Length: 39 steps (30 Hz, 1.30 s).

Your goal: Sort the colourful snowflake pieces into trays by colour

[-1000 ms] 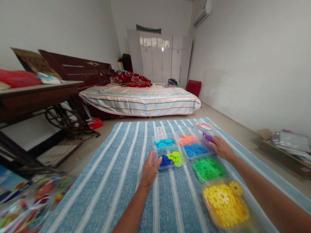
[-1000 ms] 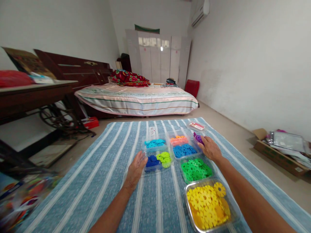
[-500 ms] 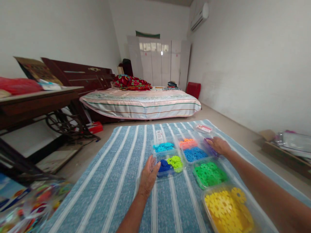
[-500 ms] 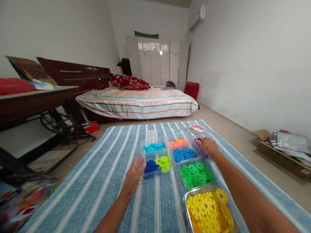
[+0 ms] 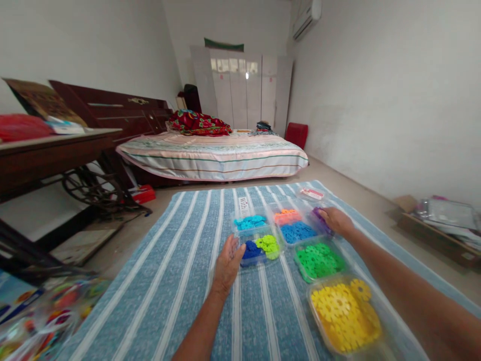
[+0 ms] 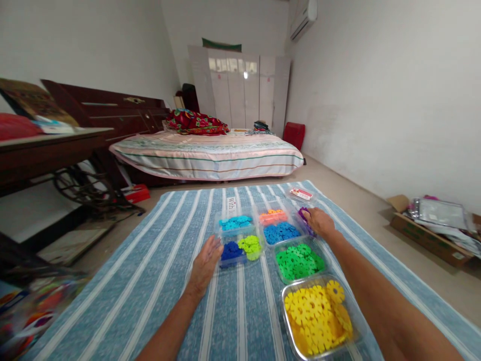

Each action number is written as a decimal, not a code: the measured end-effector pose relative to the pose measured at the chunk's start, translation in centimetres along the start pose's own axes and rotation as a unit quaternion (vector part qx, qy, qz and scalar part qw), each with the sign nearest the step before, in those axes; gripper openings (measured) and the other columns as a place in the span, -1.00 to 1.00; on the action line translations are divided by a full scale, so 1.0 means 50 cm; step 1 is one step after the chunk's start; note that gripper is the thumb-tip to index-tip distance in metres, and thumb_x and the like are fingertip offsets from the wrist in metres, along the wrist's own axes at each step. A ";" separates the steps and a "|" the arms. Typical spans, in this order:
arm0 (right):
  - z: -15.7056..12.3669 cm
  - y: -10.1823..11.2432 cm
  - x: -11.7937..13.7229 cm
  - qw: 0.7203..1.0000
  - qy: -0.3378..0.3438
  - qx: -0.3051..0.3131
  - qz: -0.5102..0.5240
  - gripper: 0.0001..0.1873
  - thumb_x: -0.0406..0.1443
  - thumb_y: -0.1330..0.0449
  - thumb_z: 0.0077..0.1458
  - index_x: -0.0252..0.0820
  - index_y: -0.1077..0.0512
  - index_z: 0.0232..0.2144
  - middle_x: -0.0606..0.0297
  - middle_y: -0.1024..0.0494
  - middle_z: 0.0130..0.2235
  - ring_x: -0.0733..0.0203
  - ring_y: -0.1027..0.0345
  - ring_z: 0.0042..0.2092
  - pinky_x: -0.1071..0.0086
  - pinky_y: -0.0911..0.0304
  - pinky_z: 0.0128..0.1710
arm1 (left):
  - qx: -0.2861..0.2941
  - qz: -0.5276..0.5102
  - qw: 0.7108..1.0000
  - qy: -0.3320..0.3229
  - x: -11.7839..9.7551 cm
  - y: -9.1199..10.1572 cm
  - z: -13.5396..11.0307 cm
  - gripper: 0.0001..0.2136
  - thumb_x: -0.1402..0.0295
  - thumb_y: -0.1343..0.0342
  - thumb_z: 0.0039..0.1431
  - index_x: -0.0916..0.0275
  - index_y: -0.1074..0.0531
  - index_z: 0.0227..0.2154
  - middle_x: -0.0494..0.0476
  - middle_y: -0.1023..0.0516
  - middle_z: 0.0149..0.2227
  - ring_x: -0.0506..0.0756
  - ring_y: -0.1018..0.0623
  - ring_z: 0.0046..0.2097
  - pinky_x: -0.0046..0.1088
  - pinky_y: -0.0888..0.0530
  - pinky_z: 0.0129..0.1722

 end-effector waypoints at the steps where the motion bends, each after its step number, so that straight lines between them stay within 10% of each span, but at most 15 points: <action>1: -0.005 0.007 -0.003 1.000 -0.001 -0.004 -0.004 -0.47 -0.04 0.18 0.23 -0.20 -0.49 -0.23 0.13 -0.54 -0.21 0.16 -0.38 -0.16 0.40 -0.16 -0.21 | 0.000 -0.002 1.000 0.000 0.001 -0.001 0.001 -0.34 0.19 -0.14 0.08 0.32 -0.06 0.20 0.41 -0.22 0.21 0.18 -0.26 0.22 -0.25 -0.17 0.22; 20: -0.081 0.050 -0.016 0.994 0.010 -0.100 0.030 -0.64 -0.15 0.01 0.11 -0.16 -0.51 -0.23 0.18 -0.54 -0.20 0.15 -0.37 -0.15 0.38 -0.19 -0.19 | 0.002 0.021 1.000 -0.005 -0.015 -0.007 -0.005 -0.39 0.21 -0.11 0.11 0.30 -0.10 0.19 0.37 -0.27 0.18 0.18 -0.30 0.20 -0.24 -0.20 0.20; 29: -0.358 0.141 -0.125 0.943 -0.162 -0.221 0.188 -0.54 0.03 -0.02 -0.09 -0.12 -0.53 -0.37 0.19 -0.61 -0.29 -0.02 -0.46 -0.19 0.17 -0.34 -0.12 | -0.038 -0.004 0.999 0.002 -0.014 0.011 -0.010 -0.45 0.22 -0.08 0.14 0.29 -0.15 0.16 0.33 -0.32 0.15 0.14 -0.35 0.16 -0.32 -0.24 0.18; 34: -0.536 0.148 -0.028 0.930 -0.176 -0.211 0.245 -0.70 0.11 -0.09 -0.14 0.26 -0.52 -0.46 0.35 -0.61 -0.28 -0.13 -0.45 -0.13 -0.02 -0.35 -0.06 | -0.057 -0.058 0.996 0.039 0.012 0.022 -0.007 -0.48 0.16 -0.07 0.15 0.26 -0.19 0.13 0.27 -0.36 0.13 0.13 -0.40 0.11 -0.33 -0.32 0.11; 39: -0.539 0.074 0.236 0.947 0.085 -0.139 0.278 -0.77 -0.13 -0.17 -0.01 0.15 -0.50 -0.24 0.26 -0.57 -0.16 -0.06 -0.44 -0.11 0.01 -0.35 -0.05 | -0.075 -0.073 0.992 0.064 0.015 0.068 -0.012 -0.49 0.07 -0.05 0.12 0.29 -0.29 0.05 0.35 -0.42 0.06 0.20 -0.46 0.05 -0.26 -0.43 -0.03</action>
Point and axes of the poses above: each hand's wrist, its own z-axis towards the middle knuckle, its own y-axis out of the back of the hand, x = y × z, the point moved 10 cm from there along z, towards the middle knuckle
